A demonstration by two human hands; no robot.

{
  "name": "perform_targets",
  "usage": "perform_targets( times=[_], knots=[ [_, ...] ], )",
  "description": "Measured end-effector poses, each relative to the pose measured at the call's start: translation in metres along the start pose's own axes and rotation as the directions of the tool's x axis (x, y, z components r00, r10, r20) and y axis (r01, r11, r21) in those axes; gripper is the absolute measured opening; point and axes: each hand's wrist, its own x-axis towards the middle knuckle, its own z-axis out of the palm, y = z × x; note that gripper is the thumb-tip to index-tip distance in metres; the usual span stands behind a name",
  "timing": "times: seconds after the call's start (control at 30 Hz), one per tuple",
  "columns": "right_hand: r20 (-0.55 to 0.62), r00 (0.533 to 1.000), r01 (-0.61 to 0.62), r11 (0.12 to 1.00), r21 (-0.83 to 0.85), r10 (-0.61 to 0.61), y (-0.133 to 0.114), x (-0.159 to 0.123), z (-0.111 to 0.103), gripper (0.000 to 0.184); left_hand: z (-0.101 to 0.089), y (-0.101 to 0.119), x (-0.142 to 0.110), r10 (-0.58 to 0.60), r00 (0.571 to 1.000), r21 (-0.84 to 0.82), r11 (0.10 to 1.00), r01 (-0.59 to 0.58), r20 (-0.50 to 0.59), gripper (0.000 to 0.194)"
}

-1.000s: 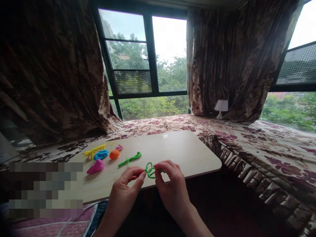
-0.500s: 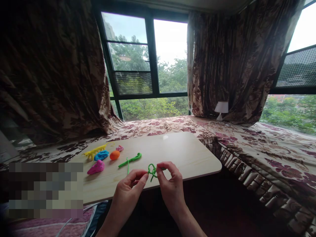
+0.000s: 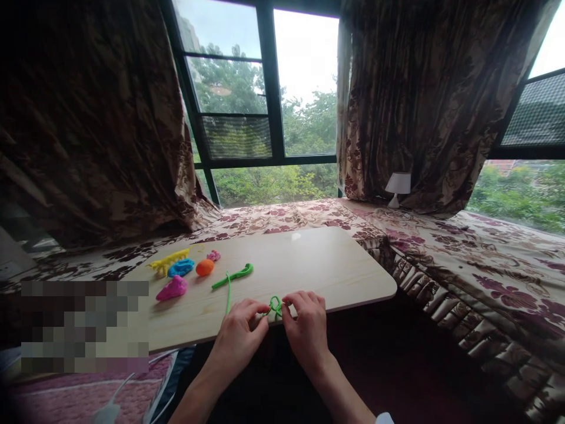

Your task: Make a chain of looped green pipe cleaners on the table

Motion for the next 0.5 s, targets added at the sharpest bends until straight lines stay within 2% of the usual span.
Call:
perform_targets(
  times=[0.2,0.5],
  knots=[
    [0.071,0.997,0.018,1.0,-0.023,-0.016,-0.001,-0.005,-0.01,0.007,-0.003,0.003,-0.002,0.012,0.999,0.104,0.994,-0.015,0.033,0.016],
    [0.055,0.998,0.006,1.0,-0.027,-0.005,0.001,-0.006,-0.012,0.009,-0.001,0.004,-0.003,0.013,0.999,0.122,0.992,-0.017,0.034,0.012]
  ],
)
